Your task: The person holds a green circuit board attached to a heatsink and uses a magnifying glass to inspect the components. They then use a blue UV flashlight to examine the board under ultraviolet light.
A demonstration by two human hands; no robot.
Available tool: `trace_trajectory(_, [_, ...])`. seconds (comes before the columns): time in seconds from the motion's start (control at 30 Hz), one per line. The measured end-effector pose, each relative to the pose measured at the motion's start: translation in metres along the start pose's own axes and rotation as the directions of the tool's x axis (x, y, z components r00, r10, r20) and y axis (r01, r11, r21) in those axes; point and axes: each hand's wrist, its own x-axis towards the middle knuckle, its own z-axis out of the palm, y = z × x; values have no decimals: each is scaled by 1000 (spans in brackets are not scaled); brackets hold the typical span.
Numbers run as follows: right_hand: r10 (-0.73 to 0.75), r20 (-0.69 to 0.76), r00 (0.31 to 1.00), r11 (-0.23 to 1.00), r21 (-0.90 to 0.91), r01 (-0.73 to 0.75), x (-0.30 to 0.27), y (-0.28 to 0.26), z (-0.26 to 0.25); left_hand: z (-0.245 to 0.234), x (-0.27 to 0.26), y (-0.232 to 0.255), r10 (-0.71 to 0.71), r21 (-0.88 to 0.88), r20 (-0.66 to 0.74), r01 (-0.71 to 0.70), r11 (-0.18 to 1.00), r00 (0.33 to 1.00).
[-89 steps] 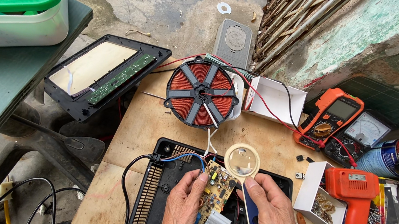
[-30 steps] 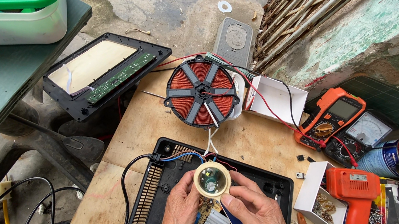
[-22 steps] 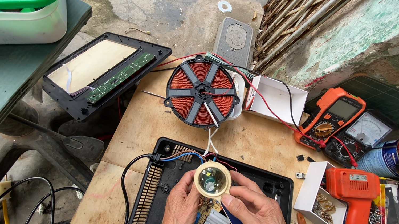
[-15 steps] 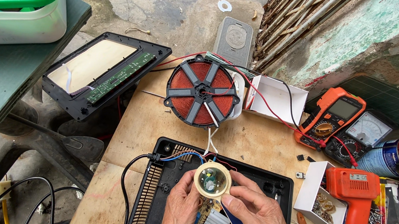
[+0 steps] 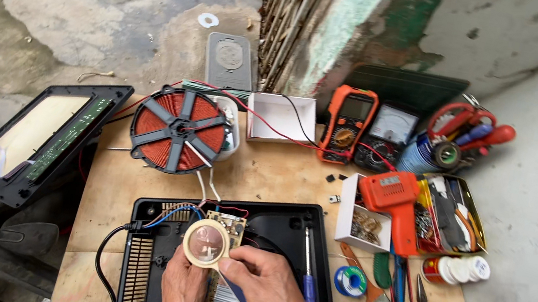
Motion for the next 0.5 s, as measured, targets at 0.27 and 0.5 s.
trace_trajectory(0.27, [166,54,985,973,151,-172,-51,32,7,10,-40,-29,168,252,-98,-139,958,981])
trace_trajectory(0.5, [-200,-25,980,977,-74,198,-80,78,2,38,-138,7,-53,-363,-206,-26,932,977])
